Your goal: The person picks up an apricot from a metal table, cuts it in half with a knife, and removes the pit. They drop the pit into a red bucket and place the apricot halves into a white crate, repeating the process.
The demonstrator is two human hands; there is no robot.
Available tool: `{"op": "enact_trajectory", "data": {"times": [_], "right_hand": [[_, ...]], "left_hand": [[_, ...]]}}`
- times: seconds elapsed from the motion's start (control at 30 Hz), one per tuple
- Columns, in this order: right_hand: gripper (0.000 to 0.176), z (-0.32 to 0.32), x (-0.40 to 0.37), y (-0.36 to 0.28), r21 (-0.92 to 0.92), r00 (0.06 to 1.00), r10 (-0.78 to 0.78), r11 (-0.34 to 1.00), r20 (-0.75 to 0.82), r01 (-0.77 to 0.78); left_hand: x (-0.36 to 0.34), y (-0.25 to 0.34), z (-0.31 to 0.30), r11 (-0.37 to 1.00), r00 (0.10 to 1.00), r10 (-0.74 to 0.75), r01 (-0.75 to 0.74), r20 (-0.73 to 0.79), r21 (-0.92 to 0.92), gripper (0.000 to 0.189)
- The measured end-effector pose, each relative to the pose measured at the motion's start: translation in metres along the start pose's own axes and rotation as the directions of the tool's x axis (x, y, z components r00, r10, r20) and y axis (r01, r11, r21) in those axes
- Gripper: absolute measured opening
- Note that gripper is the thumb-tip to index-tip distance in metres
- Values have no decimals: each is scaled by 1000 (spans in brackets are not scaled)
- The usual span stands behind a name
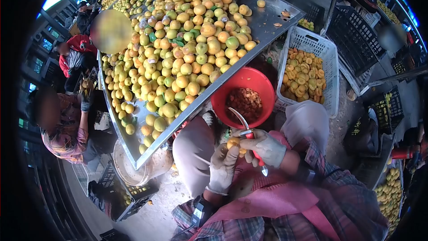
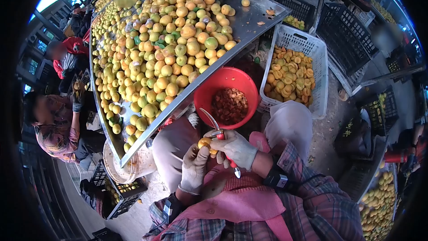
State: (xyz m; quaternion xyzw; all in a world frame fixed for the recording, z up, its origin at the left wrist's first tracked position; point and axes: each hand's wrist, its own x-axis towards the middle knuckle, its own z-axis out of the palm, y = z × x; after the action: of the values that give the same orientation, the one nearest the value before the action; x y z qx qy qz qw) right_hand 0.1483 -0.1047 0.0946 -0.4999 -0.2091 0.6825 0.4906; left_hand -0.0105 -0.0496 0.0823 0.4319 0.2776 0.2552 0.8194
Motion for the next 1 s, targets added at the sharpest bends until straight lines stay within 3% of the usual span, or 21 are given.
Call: {"op": "enact_trajectory", "data": {"times": [0.13,0.2,0.33,0.37,0.4,0.47,0.53,0.6,0.67,0.73,0.8,0.87,0.9,0.93,0.97,1.0], "right_hand": [[23,-1,-4,-8,46,998,34,998,47,-36],[20,-2,-6,-6,-3,997,-35,999,62,36],[22,-3,-4,-5,-30,998,-46,998,40,47],[26,-3,-3,0,33,999,-27,999,24,26],[32,-4,-1,4,96,1000,-3,995,15,1],[32,-1,4,12,41,999,-41,998,-31,43],[32,1,4,15,108,994,-55,992,-91,65],[27,6,5,13,53,989,-74,995,-127,81],[23,18,-1,-2,-141,983,-126,984,-134,107],[21,24,-1,-5,-170,974,-149,978,-170,120],[21,23,4,1,50,976,-119,990,-181,130],[22,13,7,1,101,991,-98,989,-91,107],[24,8,11,7,-515,806,-590,678,44,524],[27,6,13,10,-788,472,-765,-75,439,612],[31,9,-3,3,-640,907,-398,663,139,389],[31,11,-2,2,-640,908,-396,664,139,388]], "left_hand": [[-2,-6,-10,979,995,-20,40,-100,200,34],[-3,-3,-8,953,981,-58,109,-183,282,33],[-3,-8,-16,961,977,-102,145,-185,237,32],[-4,-7,-15,961,977,-101,145,-188,236,32],[-4,-6,-14,946,974,-101,158,-204,283,31],[-5,0,-12,930,961,-90,175,-262,324,30],[-5,4,-6,972,989,22,12,-143,233,29],[-4,-10,-15,949,970,32,45,-240,311,25],[-4,-12,-14,953,959,59,29,-277,302,25],[-5,-6,-12,869,940,137,37,-313,494,25],[-5,-9,-15,856,927,207,-17,-313,517,24],[-5,-9,-17,880,933,230,-79,-275,468,24],[-6,-7,-18,881,931,233,-79,-283,466,24],[-7,-4,-17,906,935,215,-83,-284,414,22],[-8,-2,-17,929,939,196,-85,-282,361,20],[-10,-1,-17,948,945,176,-86,-277,307,18]]}}
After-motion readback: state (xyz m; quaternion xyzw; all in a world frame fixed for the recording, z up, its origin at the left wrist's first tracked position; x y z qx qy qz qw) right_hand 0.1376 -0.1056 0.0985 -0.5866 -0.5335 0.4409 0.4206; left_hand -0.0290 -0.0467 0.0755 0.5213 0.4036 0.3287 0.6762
